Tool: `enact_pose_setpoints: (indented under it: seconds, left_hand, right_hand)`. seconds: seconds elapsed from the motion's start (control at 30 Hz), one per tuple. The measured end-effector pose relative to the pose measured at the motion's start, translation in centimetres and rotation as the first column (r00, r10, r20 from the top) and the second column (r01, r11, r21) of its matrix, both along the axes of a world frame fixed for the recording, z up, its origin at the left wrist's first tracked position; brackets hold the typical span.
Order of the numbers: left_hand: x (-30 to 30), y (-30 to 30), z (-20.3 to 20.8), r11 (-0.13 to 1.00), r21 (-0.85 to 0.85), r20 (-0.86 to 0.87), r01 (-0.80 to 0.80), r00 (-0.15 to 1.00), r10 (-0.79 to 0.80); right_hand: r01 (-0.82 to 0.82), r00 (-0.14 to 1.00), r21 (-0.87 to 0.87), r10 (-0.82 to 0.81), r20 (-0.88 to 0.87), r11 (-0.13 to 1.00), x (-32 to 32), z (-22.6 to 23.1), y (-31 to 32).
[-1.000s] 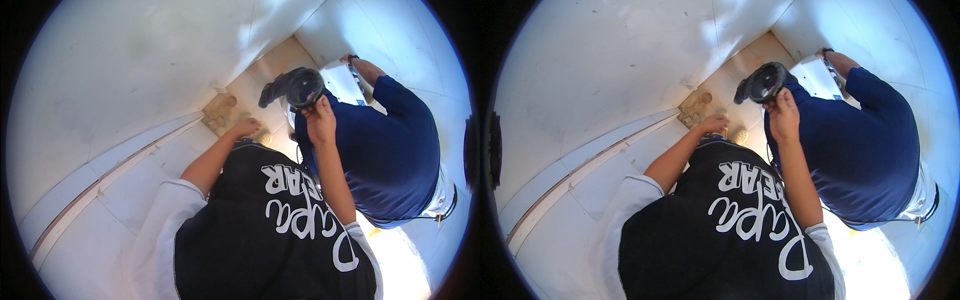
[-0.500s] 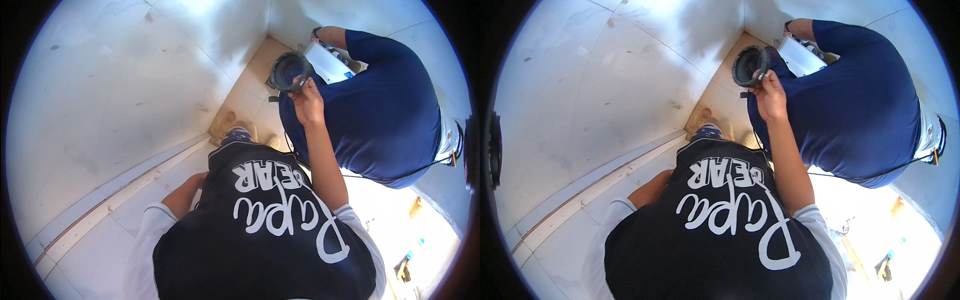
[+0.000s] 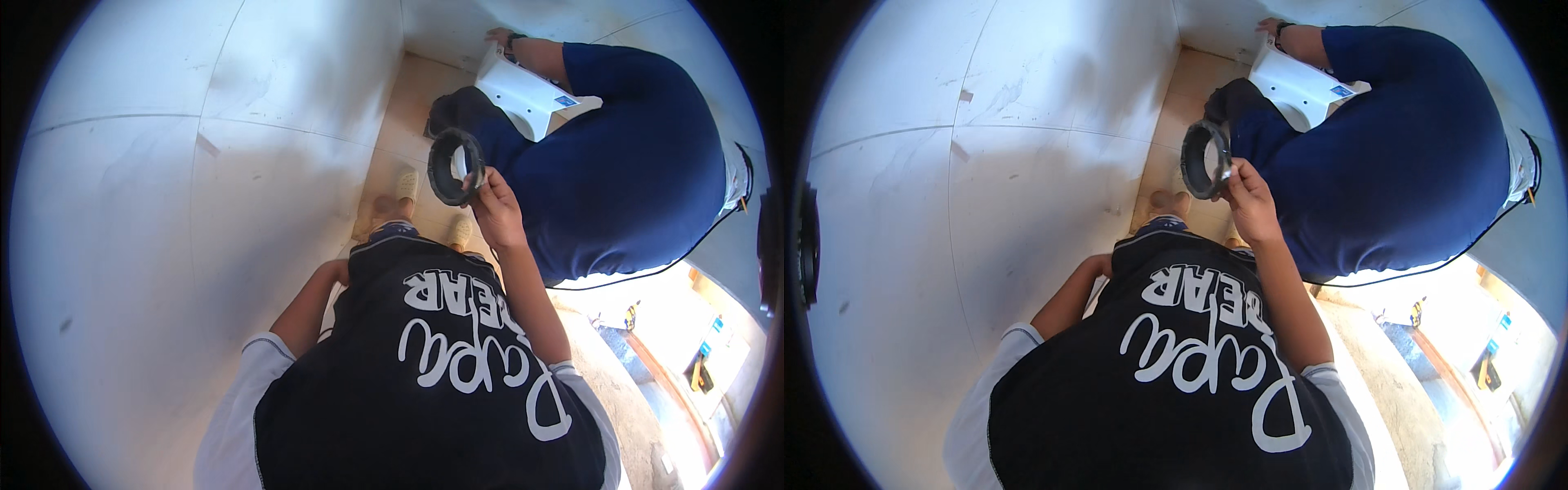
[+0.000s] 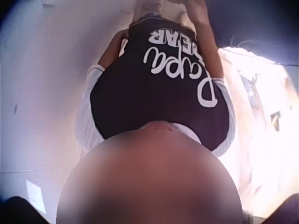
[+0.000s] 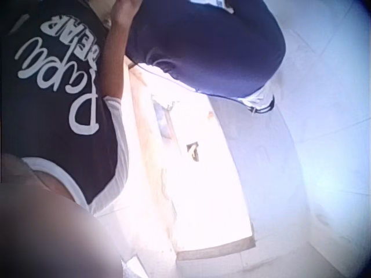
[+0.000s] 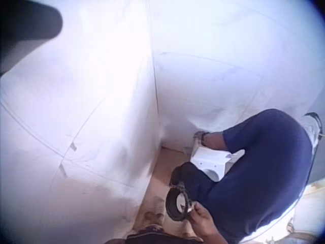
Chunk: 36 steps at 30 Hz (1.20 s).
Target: The person carries a white ceramic toilet bowl into a tiled bathroom and positions it over the floor flange. They then kneel to align the bowl with the wall and floor connections while another person works nearby.
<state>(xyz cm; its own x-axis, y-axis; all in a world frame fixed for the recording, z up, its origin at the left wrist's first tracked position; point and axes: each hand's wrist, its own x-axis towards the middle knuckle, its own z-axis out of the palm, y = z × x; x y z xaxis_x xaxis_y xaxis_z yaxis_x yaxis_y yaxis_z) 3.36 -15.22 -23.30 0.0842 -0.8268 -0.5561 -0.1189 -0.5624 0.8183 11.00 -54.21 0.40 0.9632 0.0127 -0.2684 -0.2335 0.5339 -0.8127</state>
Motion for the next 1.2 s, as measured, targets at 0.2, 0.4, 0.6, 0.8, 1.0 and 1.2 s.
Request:
enact_pose_setpoints:
  seconds: [0.2, 0.4, 0.6, 0.8, 1.0, 1.2]
  left_hand:
    - [5.1, -3.0, 0.2, 0.649, 0.344, 0.123, -0.679, 0.717, 0.686]
    - [6.4, -3.6, 3.0, 0.527, 0.286, 0.113, -0.801, 0.574, 0.811]
    - [8.2, -3.8, 7.6, 0.463, 0.317, 0.103, -0.828, 0.515, 0.851]
    - [9.1, -3.5, 7.0, 0.508, 0.304, 0.002, -0.806, 0.533, 0.846]
    - [9.1, -2.0, 6.4, 0.518, 0.235, -0.156, -0.822, 0.494, 0.855]
    - [9.9, -1.2, 8.3, 0.602, 0.289, -0.075, -0.744, 0.609, 0.789]
  right_hand:
    - [0.127, 0.984, -0.075, -0.136, -0.114, 0.989, -1.1, 1.6, 1.6]
    - [0.139, 0.988, -0.067, -0.143, -0.057, 0.988, -0.3, 3.4, 2.1]
    - [0.119, 0.992, -0.095, -0.123, -0.038, 0.988, 0.0, 5.1, 2.5]
    - [0.118, 0.990, -0.099, -0.124, -0.064, 0.988, -0.1, 4.9, 3.0]
    - [0.122, 0.992, -0.092, -0.125, -0.031, 0.988, 0.5, 5.0, 4.1]
    - [0.112, 0.993, -0.087, -0.114, -0.022, 0.990, 1.3, 4.9, 5.2]
